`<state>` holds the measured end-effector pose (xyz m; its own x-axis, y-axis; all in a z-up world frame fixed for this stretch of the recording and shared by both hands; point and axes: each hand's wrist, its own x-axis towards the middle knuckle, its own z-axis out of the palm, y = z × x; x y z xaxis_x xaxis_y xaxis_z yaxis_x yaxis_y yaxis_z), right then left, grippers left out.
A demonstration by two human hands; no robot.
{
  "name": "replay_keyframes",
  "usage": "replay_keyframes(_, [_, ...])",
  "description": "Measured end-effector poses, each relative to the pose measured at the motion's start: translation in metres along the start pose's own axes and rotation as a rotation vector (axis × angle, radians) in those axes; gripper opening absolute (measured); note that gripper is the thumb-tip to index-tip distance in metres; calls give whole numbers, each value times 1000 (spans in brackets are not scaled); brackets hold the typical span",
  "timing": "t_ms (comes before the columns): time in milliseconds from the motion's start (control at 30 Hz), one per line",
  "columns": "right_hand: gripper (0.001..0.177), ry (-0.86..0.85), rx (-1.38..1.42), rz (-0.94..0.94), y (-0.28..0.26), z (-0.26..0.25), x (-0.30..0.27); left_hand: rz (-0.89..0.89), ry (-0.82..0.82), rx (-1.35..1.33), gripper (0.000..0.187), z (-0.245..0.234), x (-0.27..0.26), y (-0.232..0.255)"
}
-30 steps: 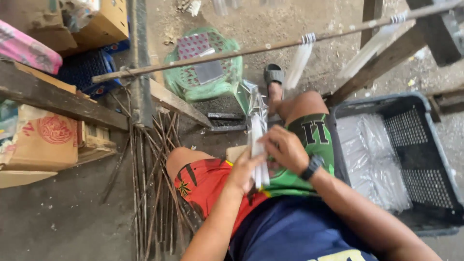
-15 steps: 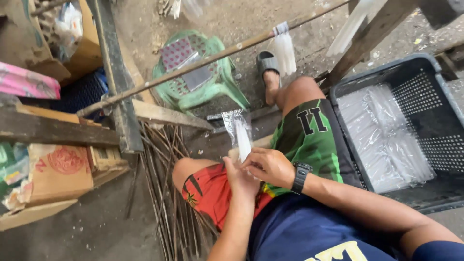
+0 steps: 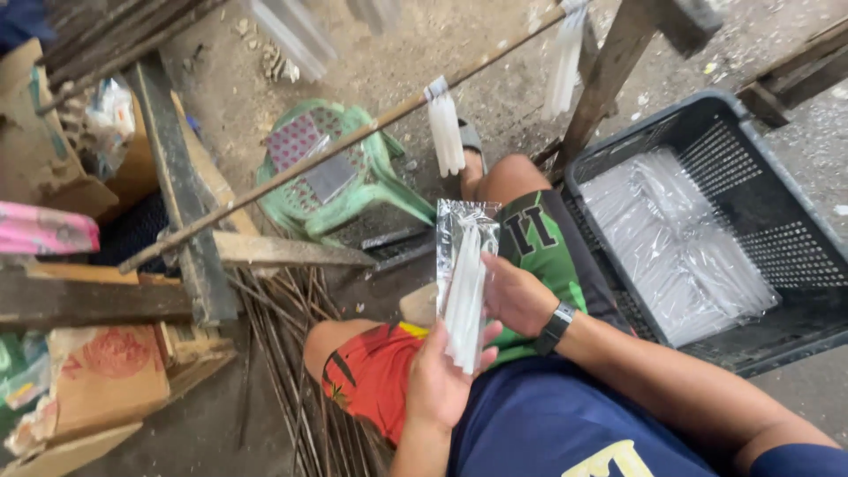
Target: The person is taking bundles of white candles from a wooden rack and placing them into individual clear plastic bags.
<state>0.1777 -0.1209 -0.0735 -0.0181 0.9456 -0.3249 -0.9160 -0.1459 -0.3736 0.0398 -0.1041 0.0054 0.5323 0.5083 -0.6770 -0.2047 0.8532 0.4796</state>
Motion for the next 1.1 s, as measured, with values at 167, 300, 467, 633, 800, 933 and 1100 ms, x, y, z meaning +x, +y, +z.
replay_keyframes(167, [41,121,122,-123,-20,14,-3,179,-127,373,50,5,-15,-7])
replay_keyframes(300, [33,240,241,-3,-24,27,-12,395,-73,860,36,0,-10,-16])
replay_keyframes(467, [45,164,275,-19,-21,29,-18,604,-61,1031,57,9,0,-6])
replay_keyframes(633, [35,191,447,-86,-12,9,-8,554,-2,1506,68,-13,12,-6])
replay_keyframes(800, [39,58,567,-105,-5,-15,2,560,-9,1639,99,-7,18,-1])
replay_keyframes(933, [27,185,556,-262,-10,-6,-11,703,252,1688,69,17,30,-11])
replay_keyframes(1100, [25,110,420,-436,-32,-13,-41,883,17,1606,46,33,43,-27])
